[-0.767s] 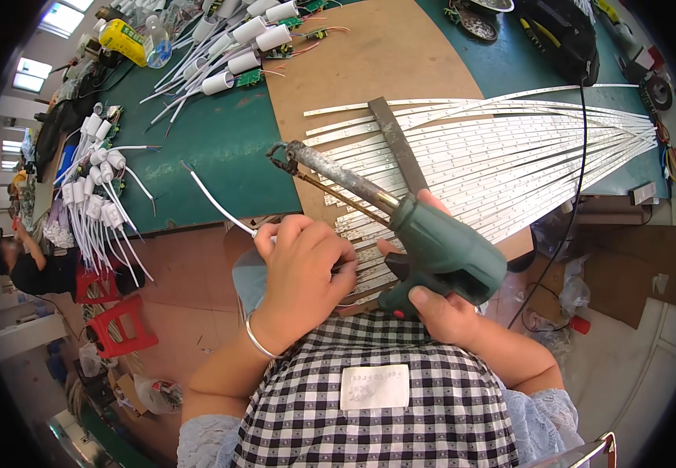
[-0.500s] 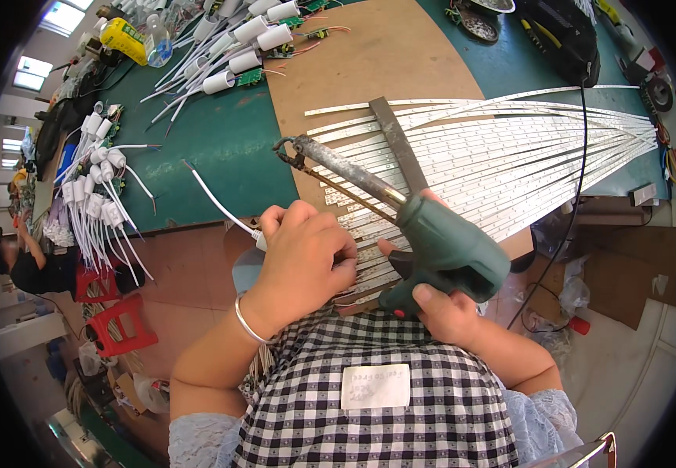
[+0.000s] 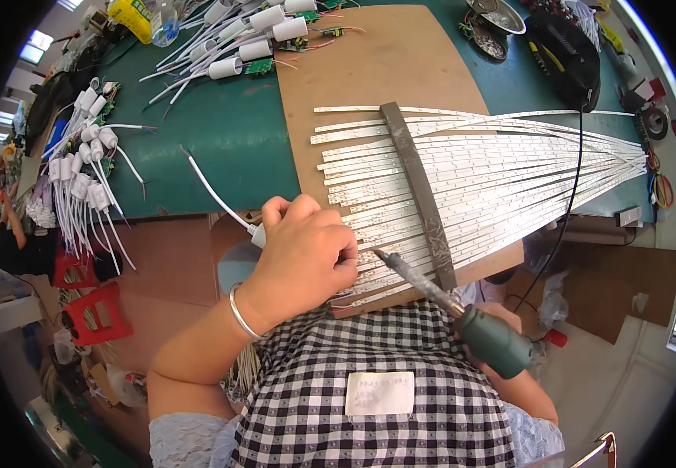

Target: The person uses a soldering iron to attach wires to LED strips laid out on a wooden board. They repeatedly pick up LED strips, align the wires, and apply solder to secure the connections.

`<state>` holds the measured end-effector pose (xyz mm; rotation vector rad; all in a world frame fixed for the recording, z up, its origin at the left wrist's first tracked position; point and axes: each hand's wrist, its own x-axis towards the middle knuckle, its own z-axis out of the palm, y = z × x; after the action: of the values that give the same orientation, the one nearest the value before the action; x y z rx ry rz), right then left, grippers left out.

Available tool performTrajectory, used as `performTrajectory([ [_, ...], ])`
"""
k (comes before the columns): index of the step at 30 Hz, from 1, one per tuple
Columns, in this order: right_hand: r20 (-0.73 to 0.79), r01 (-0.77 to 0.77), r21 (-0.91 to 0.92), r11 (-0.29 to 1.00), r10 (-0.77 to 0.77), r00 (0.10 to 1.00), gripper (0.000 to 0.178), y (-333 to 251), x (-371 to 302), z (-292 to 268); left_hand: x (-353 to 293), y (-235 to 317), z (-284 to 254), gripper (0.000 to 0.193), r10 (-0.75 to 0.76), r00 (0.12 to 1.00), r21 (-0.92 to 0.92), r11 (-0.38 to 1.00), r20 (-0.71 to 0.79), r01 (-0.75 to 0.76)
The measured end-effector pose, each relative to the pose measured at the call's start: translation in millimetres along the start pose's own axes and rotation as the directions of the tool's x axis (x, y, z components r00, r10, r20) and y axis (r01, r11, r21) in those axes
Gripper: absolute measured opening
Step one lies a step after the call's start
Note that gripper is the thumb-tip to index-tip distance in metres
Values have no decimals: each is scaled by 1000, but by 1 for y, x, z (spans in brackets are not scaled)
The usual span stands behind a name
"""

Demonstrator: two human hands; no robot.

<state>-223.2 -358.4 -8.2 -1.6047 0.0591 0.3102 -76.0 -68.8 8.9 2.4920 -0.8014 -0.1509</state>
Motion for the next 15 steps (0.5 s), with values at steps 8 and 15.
performTrajectory([
  [8,-56,285,-222,932,-304,951,31,35,-2,9,1,2,-2,7,-10,1000,-19,1000,3,11],
  [15,99,383,-389,838,-375,922,41,32,1,0,-1,0,1,8,4,1000,-5,1000,-8,-4],
])
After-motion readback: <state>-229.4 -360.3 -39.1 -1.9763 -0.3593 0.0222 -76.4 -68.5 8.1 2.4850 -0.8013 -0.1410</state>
